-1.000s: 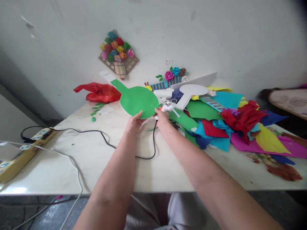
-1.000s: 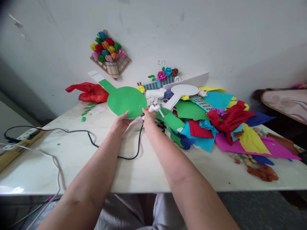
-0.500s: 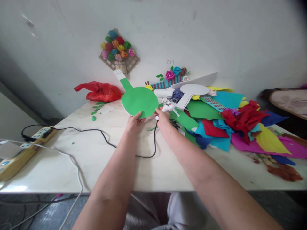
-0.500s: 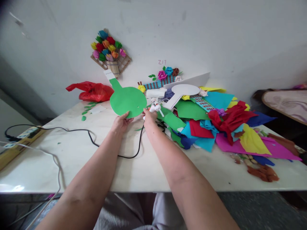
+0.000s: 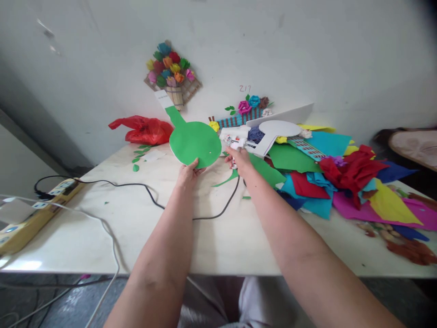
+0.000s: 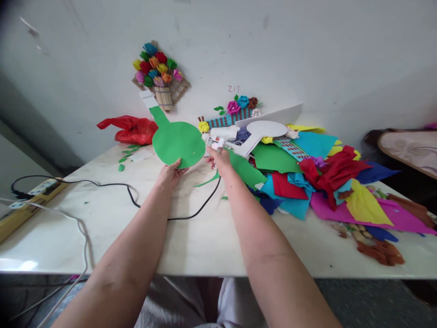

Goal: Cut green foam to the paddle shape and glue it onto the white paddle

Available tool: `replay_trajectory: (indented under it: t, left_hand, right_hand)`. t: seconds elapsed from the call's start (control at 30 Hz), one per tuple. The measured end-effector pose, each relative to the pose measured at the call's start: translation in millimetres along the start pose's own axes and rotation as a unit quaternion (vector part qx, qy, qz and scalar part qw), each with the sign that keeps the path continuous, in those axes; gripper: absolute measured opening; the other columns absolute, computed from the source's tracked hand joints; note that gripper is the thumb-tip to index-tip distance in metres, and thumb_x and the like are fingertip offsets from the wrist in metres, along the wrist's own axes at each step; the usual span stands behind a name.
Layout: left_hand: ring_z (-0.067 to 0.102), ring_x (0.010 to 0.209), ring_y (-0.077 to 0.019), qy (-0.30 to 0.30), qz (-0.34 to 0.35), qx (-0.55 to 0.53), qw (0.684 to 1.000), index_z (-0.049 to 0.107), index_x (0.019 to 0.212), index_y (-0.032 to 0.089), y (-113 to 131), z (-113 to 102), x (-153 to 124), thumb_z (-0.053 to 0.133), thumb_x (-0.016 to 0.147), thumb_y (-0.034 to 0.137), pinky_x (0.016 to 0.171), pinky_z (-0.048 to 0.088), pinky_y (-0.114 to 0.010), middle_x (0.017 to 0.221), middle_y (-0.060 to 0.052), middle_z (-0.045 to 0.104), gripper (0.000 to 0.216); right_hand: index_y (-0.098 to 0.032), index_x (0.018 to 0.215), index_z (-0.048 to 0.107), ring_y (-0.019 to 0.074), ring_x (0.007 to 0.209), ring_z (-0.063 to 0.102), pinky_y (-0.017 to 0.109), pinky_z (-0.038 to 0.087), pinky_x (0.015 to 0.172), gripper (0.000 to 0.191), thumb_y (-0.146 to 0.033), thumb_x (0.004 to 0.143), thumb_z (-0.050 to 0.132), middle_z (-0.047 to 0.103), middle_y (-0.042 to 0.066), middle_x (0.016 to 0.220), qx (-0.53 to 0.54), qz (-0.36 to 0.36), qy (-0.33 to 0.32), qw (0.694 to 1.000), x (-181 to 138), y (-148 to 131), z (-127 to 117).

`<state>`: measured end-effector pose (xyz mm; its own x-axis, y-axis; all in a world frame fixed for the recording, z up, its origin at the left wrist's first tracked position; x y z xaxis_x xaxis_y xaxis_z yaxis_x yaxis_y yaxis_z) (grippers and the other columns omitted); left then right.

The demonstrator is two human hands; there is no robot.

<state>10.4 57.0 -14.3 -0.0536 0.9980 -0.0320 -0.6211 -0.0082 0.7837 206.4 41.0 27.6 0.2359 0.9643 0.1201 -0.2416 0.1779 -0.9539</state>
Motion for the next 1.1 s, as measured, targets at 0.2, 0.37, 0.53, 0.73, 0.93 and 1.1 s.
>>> replay_trajectory:
  t: [0.2, 0.37, 0.53, 0.73, 0.93, 1.1]
  left_hand:
    - [0.066, 0.062, -0.0158, -0.003, -0.018, 0.028, 0.999, 0.06, 0.095, 0.012, 2, -1, 0, 0.068, 0.07, 0.005, 0.063, 0.057, -0.03, 0.076, -0.005, 0.069, 0.026]
    - [0.066, 0.063, -0.0159, 0.003, -0.04, 0.039, 0.998, 0.06, 0.097, 0.012, 2, -3, 2, 0.065, 0.073, 0.004, 0.061, 0.058, -0.029, 0.077, -0.006, 0.069, 0.025]
    - [0.067, 0.062, -0.0165, 0.011, -0.056, 0.039, 0.998, 0.061, 0.102, 0.012, 1, -3, 1, 0.067, 0.073, 0.004, 0.061, 0.058, -0.03, 0.08, -0.007, 0.07, 0.031]
    - [0.068, 0.065, -0.0182, 0.012, -0.056, 0.04, 0.998, 0.06, 0.106, 0.012, 0, -2, 1, 0.065, 0.073, 0.004, 0.064, 0.058, -0.032, 0.08, -0.008, 0.07, 0.034]
    - [0.067, 0.064, -0.0177, 0.008, -0.057, 0.05, 0.997, 0.061, 0.1, 0.012, -1, -2, 3, 0.064, 0.073, 0.002, 0.065, 0.058, -0.032, 0.075, -0.007, 0.07, 0.029]
    - [0.068, 0.065, -0.019, 0.006, -0.046, 0.046, 0.998, 0.062, 0.093, 0.012, 1, 0, 2, 0.062, 0.073, 0.001, 0.063, 0.058, -0.032, 0.077, -0.007, 0.07, 0.023]
  right_hand:
    - [-0.011, 0.079, 0.064, 0.0071, 0.027, 0.043, 0.016, 0.024, 0.023, 0.027, -0.028, 0.065, 0.079, 0.062, 0.0, 0.048, -0.128, 0.031, -0.197, 0.972, -8, -12, 4]
    - [-0.011, 0.073, 0.063, 0.0067, 0.024, 0.037, 0.017, 0.022, 0.022, 0.023, -0.027, 0.066, 0.078, 0.058, -0.001, 0.041, -0.2, 0.003, -0.231, 0.952, -10, -20, 3]
    - [-0.011, 0.067, 0.063, 0.0057, 0.023, 0.033, 0.017, 0.022, 0.022, 0.022, -0.027, 0.067, 0.077, 0.055, -0.002, 0.037, -0.247, -0.008, -0.225, 0.942, -9, -22, -1]
    - [-0.01, 0.069, 0.064, 0.0056, 0.024, 0.032, 0.018, 0.023, 0.023, 0.019, -0.025, 0.069, 0.076, 0.056, -0.001, 0.039, -0.25, 0.005, -0.214, 0.944, -7, -19, -3]
    - [-0.01, 0.067, 0.063, 0.0035, 0.024, 0.03, 0.015, 0.019, 0.022, 0.018, -0.015, 0.062, 0.08, 0.054, -0.003, 0.038, -0.184, 0.066, -0.183, 0.963, -14, -21, -4]
    - [-0.008, 0.069, 0.064, 0.0047, 0.025, 0.031, 0.016, 0.02, 0.023, 0.016, -0.016, 0.065, 0.078, 0.055, 0.0, 0.038, -0.206, 0.055, -0.19, 0.958, -16, -24, -2]
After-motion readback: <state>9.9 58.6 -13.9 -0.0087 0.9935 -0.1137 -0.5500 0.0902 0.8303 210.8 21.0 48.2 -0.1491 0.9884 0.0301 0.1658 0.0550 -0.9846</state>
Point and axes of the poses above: each hand's wrist, its own x-axis towards the middle knuckle, its own z-axis out of the palm, y = z × x, the point moved 6 cm from there along x, towards the middle knuckle
